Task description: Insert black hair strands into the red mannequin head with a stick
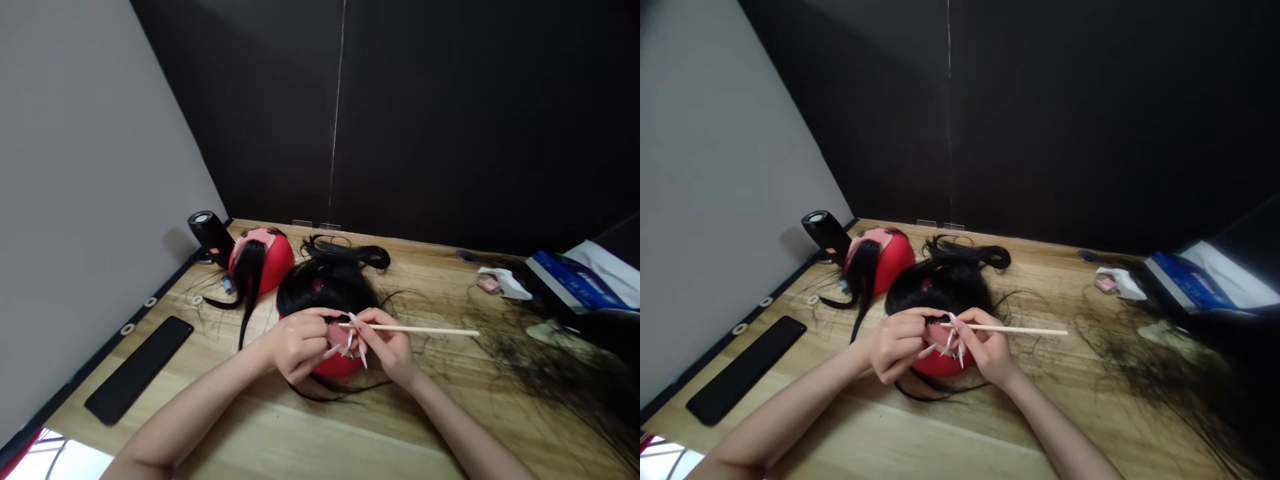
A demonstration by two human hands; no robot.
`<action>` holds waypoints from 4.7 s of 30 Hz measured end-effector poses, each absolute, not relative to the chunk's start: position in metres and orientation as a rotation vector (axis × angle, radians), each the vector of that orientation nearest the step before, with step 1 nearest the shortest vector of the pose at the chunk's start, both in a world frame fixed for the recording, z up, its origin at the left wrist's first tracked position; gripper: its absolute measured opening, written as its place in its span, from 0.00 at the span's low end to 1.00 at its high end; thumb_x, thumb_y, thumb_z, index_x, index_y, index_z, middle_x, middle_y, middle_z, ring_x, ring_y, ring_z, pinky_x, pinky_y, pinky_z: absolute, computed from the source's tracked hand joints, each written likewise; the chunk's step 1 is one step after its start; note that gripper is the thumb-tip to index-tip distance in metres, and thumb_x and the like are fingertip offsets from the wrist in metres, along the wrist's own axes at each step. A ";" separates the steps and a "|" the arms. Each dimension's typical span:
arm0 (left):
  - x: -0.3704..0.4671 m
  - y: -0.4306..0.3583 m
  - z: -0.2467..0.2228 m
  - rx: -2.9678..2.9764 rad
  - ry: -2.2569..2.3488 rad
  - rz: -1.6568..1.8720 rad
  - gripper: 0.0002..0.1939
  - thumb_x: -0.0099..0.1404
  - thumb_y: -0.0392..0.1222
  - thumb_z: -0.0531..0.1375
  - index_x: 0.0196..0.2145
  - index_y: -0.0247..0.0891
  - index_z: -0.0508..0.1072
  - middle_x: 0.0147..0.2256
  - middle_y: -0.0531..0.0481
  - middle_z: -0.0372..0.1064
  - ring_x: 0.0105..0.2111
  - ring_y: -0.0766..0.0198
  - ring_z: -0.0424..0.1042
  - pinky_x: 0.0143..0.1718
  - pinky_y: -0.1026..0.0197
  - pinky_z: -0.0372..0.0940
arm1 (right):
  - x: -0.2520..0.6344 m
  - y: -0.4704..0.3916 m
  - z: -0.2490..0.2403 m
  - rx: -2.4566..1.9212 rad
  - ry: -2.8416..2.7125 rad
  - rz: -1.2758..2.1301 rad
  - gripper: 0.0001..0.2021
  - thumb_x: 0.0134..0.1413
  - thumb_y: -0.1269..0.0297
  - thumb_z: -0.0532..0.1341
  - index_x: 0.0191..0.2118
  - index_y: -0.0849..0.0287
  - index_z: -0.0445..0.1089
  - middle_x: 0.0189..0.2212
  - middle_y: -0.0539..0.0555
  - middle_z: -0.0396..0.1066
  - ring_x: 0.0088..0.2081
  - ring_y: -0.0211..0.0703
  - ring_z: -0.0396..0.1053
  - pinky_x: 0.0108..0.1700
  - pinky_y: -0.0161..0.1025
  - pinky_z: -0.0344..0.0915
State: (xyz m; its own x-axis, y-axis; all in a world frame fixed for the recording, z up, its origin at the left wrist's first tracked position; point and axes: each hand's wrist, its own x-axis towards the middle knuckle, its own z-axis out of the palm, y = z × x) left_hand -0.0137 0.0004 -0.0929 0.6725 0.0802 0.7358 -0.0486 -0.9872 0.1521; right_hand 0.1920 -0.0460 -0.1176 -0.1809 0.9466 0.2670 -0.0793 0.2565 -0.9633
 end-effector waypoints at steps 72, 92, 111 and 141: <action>-0.021 -0.003 -0.101 2.795 0.037 1.181 0.13 0.61 0.28 0.53 0.22 0.39 0.57 0.19 0.56 0.52 0.20 0.68 0.55 0.53 0.49 0.72 | 0.179 -0.044 -0.129 -0.843 -1.522 0.744 0.07 0.65 0.66 0.57 0.34 0.57 0.64 0.20 0.48 0.68 0.22 0.36 0.69 0.27 0.33 0.67; -0.022 -0.003 -0.103 2.775 0.049 1.180 0.13 0.60 0.28 0.54 0.22 0.39 0.58 0.20 0.56 0.51 0.21 0.67 0.53 0.54 0.49 0.72 | 0.179 -0.045 -0.129 -0.884 -1.517 0.783 0.08 0.65 0.63 0.57 0.33 0.57 0.64 0.19 0.49 0.68 0.21 0.37 0.68 0.25 0.34 0.67; -0.021 -0.004 -0.101 2.784 0.046 1.201 0.12 0.61 0.29 0.52 0.23 0.39 0.58 0.20 0.56 0.53 0.21 0.68 0.55 0.52 0.49 0.72 | 0.174 -0.044 -0.122 -0.880 -1.234 1.119 0.14 0.60 0.56 0.63 0.32 0.60 0.63 0.22 0.50 0.71 0.16 0.34 0.67 0.20 0.31 0.68; -0.012 -0.026 -0.089 3.393 0.681 1.029 0.12 0.69 0.31 0.47 0.28 0.35 0.65 0.25 0.51 0.60 0.29 0.61 0.56 0.33 0.54 0.47 | 0.176 -0.046 -0.109 -0.942 -1.204 1.235 0.21 0.60 0.46 0.60 0.29 0.61 0.62 0.15 0.47 0.65 0.13 0.31 0.61 0.17 0.27 0.62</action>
